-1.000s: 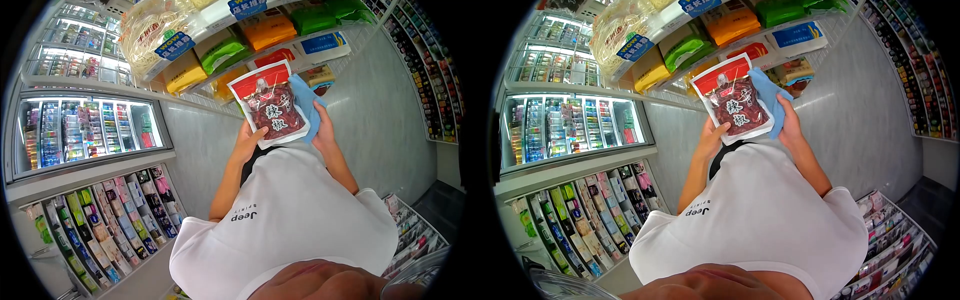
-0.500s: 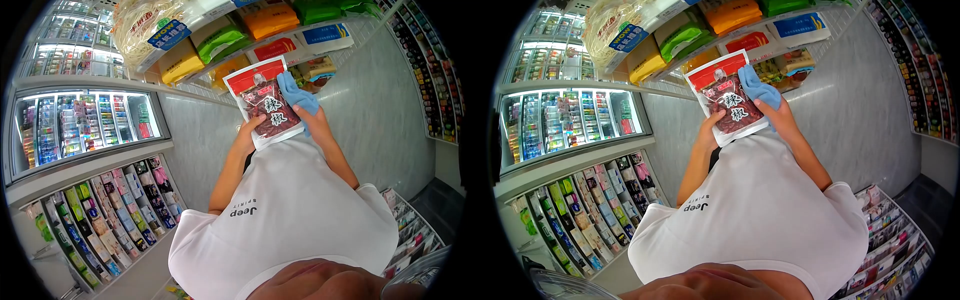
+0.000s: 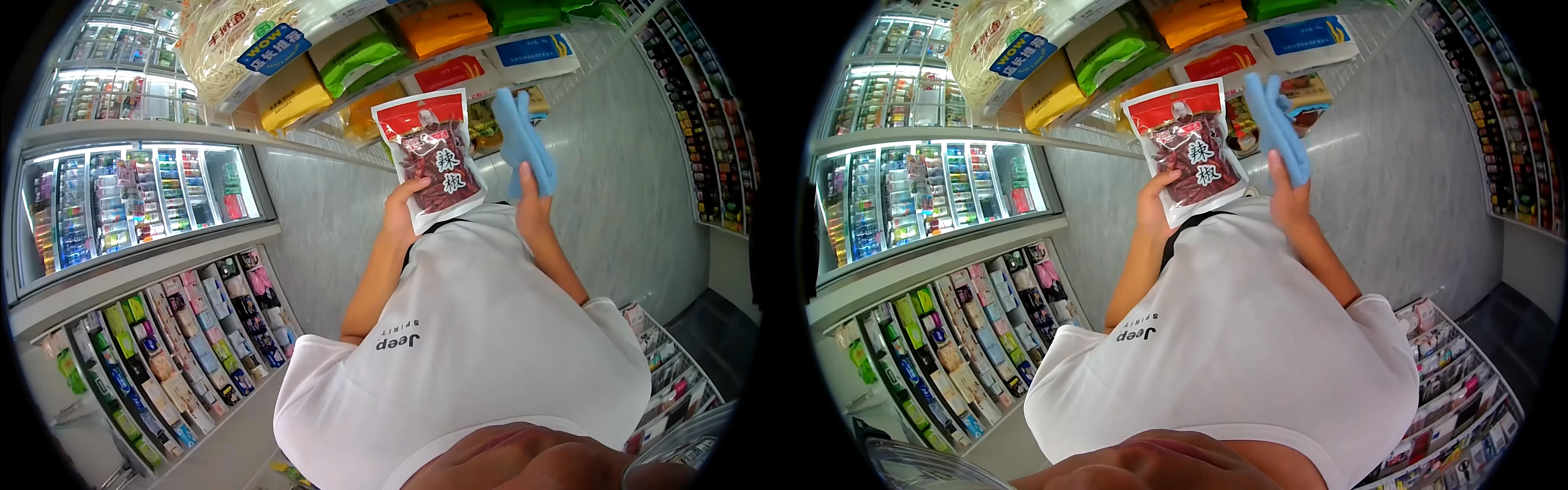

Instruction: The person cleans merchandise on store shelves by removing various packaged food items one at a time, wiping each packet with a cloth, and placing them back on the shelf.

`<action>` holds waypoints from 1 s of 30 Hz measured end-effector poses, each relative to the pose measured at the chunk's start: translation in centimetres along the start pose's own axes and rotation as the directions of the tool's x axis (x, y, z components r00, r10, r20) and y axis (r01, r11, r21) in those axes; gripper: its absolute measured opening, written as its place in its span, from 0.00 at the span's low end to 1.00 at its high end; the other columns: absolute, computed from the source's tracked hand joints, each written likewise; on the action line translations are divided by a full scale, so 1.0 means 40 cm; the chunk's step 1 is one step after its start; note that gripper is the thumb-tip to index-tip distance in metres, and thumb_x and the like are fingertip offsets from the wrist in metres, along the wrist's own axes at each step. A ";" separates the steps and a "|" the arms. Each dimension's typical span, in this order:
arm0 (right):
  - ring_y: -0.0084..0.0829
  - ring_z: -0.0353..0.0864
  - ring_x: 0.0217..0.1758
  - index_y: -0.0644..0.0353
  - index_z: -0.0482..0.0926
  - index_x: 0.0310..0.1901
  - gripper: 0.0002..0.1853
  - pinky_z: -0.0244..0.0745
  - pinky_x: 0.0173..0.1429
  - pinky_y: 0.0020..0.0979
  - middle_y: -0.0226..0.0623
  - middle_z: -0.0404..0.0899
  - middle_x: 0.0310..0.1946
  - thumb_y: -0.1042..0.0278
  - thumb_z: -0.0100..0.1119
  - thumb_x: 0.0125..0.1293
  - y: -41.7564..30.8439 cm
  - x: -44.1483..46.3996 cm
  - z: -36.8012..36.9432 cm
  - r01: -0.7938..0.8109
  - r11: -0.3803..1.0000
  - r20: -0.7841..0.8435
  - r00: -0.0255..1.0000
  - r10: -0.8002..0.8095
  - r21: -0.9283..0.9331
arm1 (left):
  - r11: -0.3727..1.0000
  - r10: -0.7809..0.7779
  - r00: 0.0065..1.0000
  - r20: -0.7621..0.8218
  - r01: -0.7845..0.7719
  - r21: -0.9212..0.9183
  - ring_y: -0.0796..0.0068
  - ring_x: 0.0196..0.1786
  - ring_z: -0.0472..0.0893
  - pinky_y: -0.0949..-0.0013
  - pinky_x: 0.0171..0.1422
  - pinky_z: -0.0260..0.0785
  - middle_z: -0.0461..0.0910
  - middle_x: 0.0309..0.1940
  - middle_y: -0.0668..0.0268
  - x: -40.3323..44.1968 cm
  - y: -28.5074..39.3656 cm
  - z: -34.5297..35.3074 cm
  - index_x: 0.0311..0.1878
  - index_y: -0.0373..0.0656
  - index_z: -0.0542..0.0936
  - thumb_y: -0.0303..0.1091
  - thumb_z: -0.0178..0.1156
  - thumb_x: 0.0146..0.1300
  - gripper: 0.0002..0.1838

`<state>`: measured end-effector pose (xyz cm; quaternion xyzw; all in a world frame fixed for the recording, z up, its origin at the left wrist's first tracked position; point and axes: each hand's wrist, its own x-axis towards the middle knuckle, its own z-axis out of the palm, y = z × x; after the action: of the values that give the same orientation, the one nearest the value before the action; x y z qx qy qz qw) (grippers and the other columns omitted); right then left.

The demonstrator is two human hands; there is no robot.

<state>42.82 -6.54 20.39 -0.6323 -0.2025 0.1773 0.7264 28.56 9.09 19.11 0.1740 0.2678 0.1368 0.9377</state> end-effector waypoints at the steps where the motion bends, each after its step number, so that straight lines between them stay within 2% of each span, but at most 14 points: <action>1: 0.36 0.60 0.74 0.69 0.66 0.67 0.25 0.52 0.76 0.34 0.44 0.64 0.70 0.64 0.50 0.74 -0.007 -0.003 0.011 0.094 0.995 0.099 0.991 -0.092 -0.023 | 1.000 -0.009 1.000 0.002 0.009 0.002 0.52 0.57 0.79 0.48 0.66 0.71 0.76 0.57 0.49 0.003 -0.003 0.001 0.64 0.34 0.68 0.28 0.54 0.60 0.27; 3: 0.42 0.56 0.77 0.68 0.66 0.68 0.25 0.49 0.77 0.39 0.46 0.60 0.73 0.65 0.50 0.73 -0.018 -0.005 0.042 0.286 0.958 0.300 0.917 -0.261 -0.039 | 1.000 -0.010 0.999 0.046 0.010 0.005 0.53 0.57 0.79 0.48 0.66 0.71 0.76 0.57 0.50 0.004 -0.006 0.013 0.64 0.34 0.68 0.28 0.53 0.60 0.27; 6: 0.49 0.49 0.80 0.65 0.65 0.69 0.27 0.45 0.79 0.44 0.48 0.55 0.75 0.66 0.51 0.71 -0.041 0.004 0.077 0.557 0.735 0.578 0.767 -0.278 -0.387 | 0.998 0.014 0.999 0.037 -0.016 0.066 0.54 0.57 0.79 0.49 0.66 0.70 0.76 0.58 0.51 0.017 -0.024 0.000 0.64 0.34 0.68 0.29 0.51 0.59 0.27; 7: 0.49 0.49 0.80 0.64 0.65 0.70 0.27 0.45 0.79 0.46 0.48 0.55 0.75 0.66 0.52 0.71 -0.034 0.007 0.078 0.549 0.750 0.564 0.774 -0.290 -0.369 | 0.995 0.029 0.999 0.021 -0.030 0.097 0.54 0.58 0.78 0.49 0.66 0.70 0.76 0.58 0.51 0.021 -0.026 -0.010 0.64 0.34 0.68 0.29 0.51 0.59 0.27; 9: 0.50 0.49 0.80 0.63 0.65 0.70 0.28 0.44 0.79 0.48 0.48 0.55 0.75 0.66 0.52 0.70 -0.012 0.010 0.081 0.529 0.782 0.534 0.788 -0.308 -0.331 | 1.000 0.007 0.998 0.060 -0.008 0.017 0.56 0.58 0.78 0.53 0.67 0.70 0.77 0.57 0.53 0.022 -0.018 -0.016 0.64 0.36 0.69 0.27 0.51 0.58 0.27; 13: 0.48 0.49 0.80 0.65 0.64 0.70 0.28 0.45 0.79 0.46 0.48 0.55 0.75 0.65 0.52 0.71 0.001 0.020 0.077 0.425 0.866 0.476 0.838 -0.266 -0.264 | 1.000 -0.021 0.991 0.134 0.022 -0.012 0.58 0.58 0.78 0.56 0.67 0.69 0.77 0.57 0.54 0.009 -0.006 0.020 0.64 0.36 0.69 0.25 0.50 0.56 0.28; 16: 0.47 0.50 0.80 0.66 0.63 0.70 0.28 0.45 0.79 0.43 0.47 0.55 0.76 0.65 0.52 0.71 0.006 0.028 0.079 0.345 0.919 0.448 0.864 -0.231 -0.191 | 0.999 -0.031 0.990 0.140 0.027 0.036 0.58 0.58 0.78 0.56 0.67 0.69 0.76 0.57 0.54 0.000 -0.002 0.030 0.65 0.36 0.68 0.25 0.49 0.55 0.29; 19: 0.45 0.50 0.80 0.68 0.63 0.70 0.28 0.46 0.79 0.40 0.47 0.55 0.76 0.65 0.51 0.72 0.001 0.035 0.085 0.262 0.956 0.402 0.896 -0.189 -0.132 | 0.993 -0.069 0.985 0.161 0.052 0.107 0.53 0.60 0.77 0.51 0.70 0.67 0.75 0.59 0.50 0.015 -0.008 -0.010 0.65 0.32 0.67 0.26 0.49 0.54 0.31; 22: 0.45 0.51 0.80 0.69 0.63 0.70 0.28 0.46 0.79 0.40 0.46 0.57 0.75 0.64 0.51 0.73 -0.002 0.059 0.096 0.238 0.966 0.346 0.919 -0.190 -0.099 | 0.981 -0.132 0.970 0.203 0.098 0.167 0.59 0.59 0.77 0.57 0.68 0.68 0.76 0.58 0.55 0.012 -0.017 -0.005 0.66 0.37 0.67 0.23 0.49 0.54 0.31; 24: 0.45 0.51 0.80 0.69 0.65 0.69 0.27 0.45 0.79 0.40 0.46 0.59 0.74 0.64 0.51 0.73 -0.012 0.081 0.102 0.226 0.970 0.304 0.934 -0.188 -0.094 | 0.972 -0.174 0.970 0.172 0.140 0.189 0.61 0.59 0.77 0.57 0.67 0.68 0.75 0.58 0.56 0.012 -0.026 -0.008 0.67 0.38 0.66 0.22 0.51 0.54 0.32; 29: 0.48 0.56 0.77 0.66 0.67 0.67 0.27 0.46 0.79 0.44 0.45 0.65 0.71 0.62 0.53 0.71 -0.013 0.121 0.099 0.358 0.865 0.286 0.921 -0.265 -0.351 | 0.967 -0.184 0.970 0.162 0.148 0.209 0.61 0.59 0.77 0.57 0.67 0.69 0.76 0.56 0.57 0.016 -0.054 -0.013 0.66 0.38 0.66 0.22 0.52 0.53 0.32; 30: 0.48 0.57 0.76 0.65 0.68 0.66 0.26 0.47 0.79 0.45 0.44 0.65 0.70 0.62 0.54 0.70 -0.020 0.116 0.100 0.409 0.833 0.354 0.893 -0.279 -0.373 | 0.969 -0.173 0.972 0.161 0.139 0.202 0.61 0.59 0.77 0.57 0.67 0.69 0.76 0.55 0.57 0.015 -0.054 -0.006 0.65 0.39 0.66 0.23 0.52 0.53 0.31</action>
<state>44.72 -0.86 22.00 -0.6996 -0.4507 0.0811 0.5485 29.27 7.41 17.78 0.2524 0.2079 0.0204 0.9448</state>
